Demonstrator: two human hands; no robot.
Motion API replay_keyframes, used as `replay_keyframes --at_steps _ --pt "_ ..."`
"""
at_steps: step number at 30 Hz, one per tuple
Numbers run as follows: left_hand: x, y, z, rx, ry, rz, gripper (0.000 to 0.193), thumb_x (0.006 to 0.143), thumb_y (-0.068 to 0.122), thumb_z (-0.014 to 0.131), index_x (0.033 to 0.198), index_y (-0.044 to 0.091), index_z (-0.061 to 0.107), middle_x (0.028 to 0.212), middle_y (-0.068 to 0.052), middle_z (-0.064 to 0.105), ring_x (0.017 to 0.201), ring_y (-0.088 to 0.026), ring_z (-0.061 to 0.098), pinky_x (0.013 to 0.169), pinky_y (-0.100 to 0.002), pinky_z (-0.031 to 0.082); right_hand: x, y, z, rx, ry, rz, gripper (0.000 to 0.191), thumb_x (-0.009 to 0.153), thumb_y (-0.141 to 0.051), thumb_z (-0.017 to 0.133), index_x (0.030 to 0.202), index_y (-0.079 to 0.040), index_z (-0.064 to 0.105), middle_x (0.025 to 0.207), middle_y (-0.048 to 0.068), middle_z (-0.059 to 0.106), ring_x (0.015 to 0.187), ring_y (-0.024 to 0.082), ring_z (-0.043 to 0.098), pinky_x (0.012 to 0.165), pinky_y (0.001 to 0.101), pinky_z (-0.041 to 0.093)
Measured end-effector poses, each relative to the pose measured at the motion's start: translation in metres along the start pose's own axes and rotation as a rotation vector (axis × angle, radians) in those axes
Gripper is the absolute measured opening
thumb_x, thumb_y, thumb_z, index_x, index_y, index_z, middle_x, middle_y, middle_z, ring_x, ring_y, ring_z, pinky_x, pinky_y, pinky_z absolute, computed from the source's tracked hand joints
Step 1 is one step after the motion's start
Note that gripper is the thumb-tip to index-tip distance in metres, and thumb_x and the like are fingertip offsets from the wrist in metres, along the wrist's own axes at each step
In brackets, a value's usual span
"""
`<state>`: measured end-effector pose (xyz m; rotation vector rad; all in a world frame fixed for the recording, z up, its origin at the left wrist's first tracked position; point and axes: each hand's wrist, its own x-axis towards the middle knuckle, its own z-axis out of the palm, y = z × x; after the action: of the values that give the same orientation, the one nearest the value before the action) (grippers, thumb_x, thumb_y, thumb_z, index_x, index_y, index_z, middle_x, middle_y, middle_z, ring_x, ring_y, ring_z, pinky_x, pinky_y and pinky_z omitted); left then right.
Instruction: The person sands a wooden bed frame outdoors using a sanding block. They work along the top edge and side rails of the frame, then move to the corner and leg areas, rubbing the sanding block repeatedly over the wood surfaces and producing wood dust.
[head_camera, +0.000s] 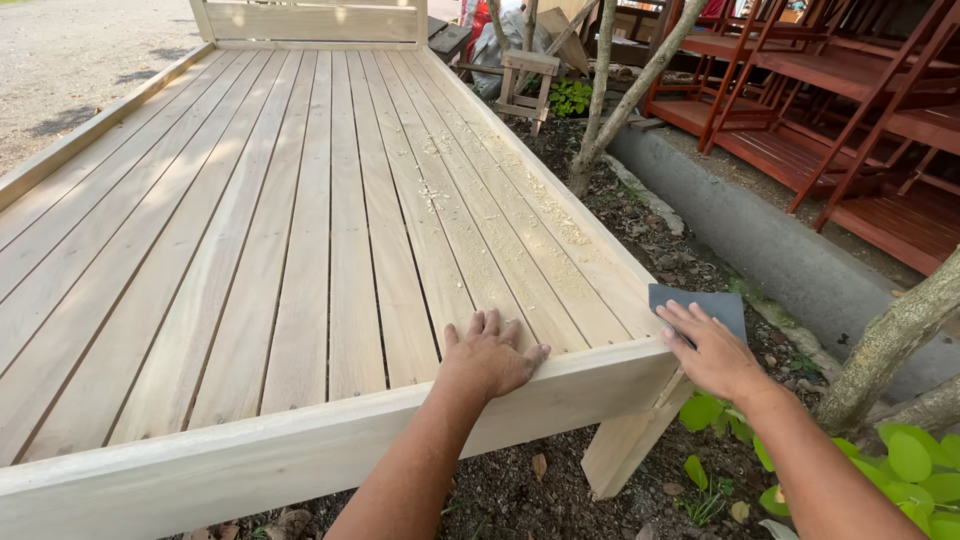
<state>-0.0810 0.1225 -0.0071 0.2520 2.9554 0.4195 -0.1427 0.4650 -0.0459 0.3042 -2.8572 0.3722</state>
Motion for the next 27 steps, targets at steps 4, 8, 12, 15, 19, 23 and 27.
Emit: replay_keyframes --at_steps 4,8,12,15,19,23,27 --pt "0.013 -0.005 0.004 -0.034 0.011 0.011 0.077 0.098 0.066 0.030 0.159 0.021 0.032 0.171 -0.011 0.014 0.160 -0.030 0.007 0.124 -0.066 0.006 0.015 0.001 -0.004 -0.008 -0.067 0.100 0.056 0.098 -0.056 0.041 0.151 -0.038 0.047 0.168 -0.001 0.032 0.154 0.028 0.030 0.123 0.0461 0.028" --pt "0.025 -0.007 0.004 0.001 0.019 0.026 0.078 0.099 0.066 0.030 0.160 0.017 0.031 0.170 -0.012 0.015 0.159 -0.033 0.007 0.123 -0.065 0.007 -0.013 0.005 -0.020 0.066 -0.120 0.188 0.057 0.097 -0.058 0.041 0.152 -0.045 0.045 0.169 0.004 0.028 0.151 0.031 0.036 0.121 0.0472 0.031" --pt "0.037 0.021 0.011 0.091 0.160 0.209 0.081 0.098 0.067 0.034 0.160 0.014 0.033 0.169 -0.012 0.019 0.157 -0.032 0.012 0.124 -0.061 0.006 -0.016 0.017 -0.019 0.066 -0.164 0.236 0.061 0.095 -0.060 0.040 0.154 -0.046 0.040 0.170 0.001 0.030 0.148 0.033 0.040 0.122 0.0466 0.032" --pt "0.056 0.055 0.023 0.050 0.033 0.351 0.068 0.101 0.063 0.030 0.156 0.024 0.042 0.170 -0.006 0.025 0.159 -0.028 0.016 0.126 -0.061 0.007 0.008 0.023 -0.005 0.003 -0.133 0.160 0.060 0.096 -0.059 0.040 0.154 -0.044 0.041 0.169 0.005 0.029 0.148 0.033 0.040 0.120 0.0466 0.033" --pt "0.091 0.062 0.035 0.030 -0.045 0.371 0.053 0.102 0.050 0.031 0.153 0.041 0.043 0.171 0.003 0.020 0.160 -0.025 0.012 0.125 -0.062 0.005 0.019 0.024 -0.002 0.025 -0.113 0.085 0.055 0.098 -0.055 0.042 0.151 -0.039 0.047 0.168 0.005 0.029 0.151 0.032 0.035 0.122 0.0453 0.030" --pt "0.103 0.054 0.048 0.027 -0.041 0.363 0.056 0.101 0.051 0.036 0.156 0.042 0.036 0.171 0.003 0.016 0.159 -0.026 0.008 0.126 -0.058 0.003 -0.015 0.027 -0.027 -0.036 -0.143 -0.090 0.048 0.102 -0.051 0.039 0.144 -0.037 0.056 0.168 -0.001 0.031 0.155 0.027 0.026 0.124 0.0439 0.025" --pt "0.101 0.056 0.047 0.033 -0.037 0.350 0.057 0.101 0.049 0.039 0.157 0.041 0.034 0.172 0.003 0.015 0.159 -0.025 0.008 0.127 -0.056 0.003 -0.023 0.019 -0.043 -0.078 -0.266 0.084 0.052 0.098 -0.053 0.038 0.145 -0.050 0.059 0.168 -0.012 0.030 0.157 0.020 0.024 0.125 0.0413 0.022"
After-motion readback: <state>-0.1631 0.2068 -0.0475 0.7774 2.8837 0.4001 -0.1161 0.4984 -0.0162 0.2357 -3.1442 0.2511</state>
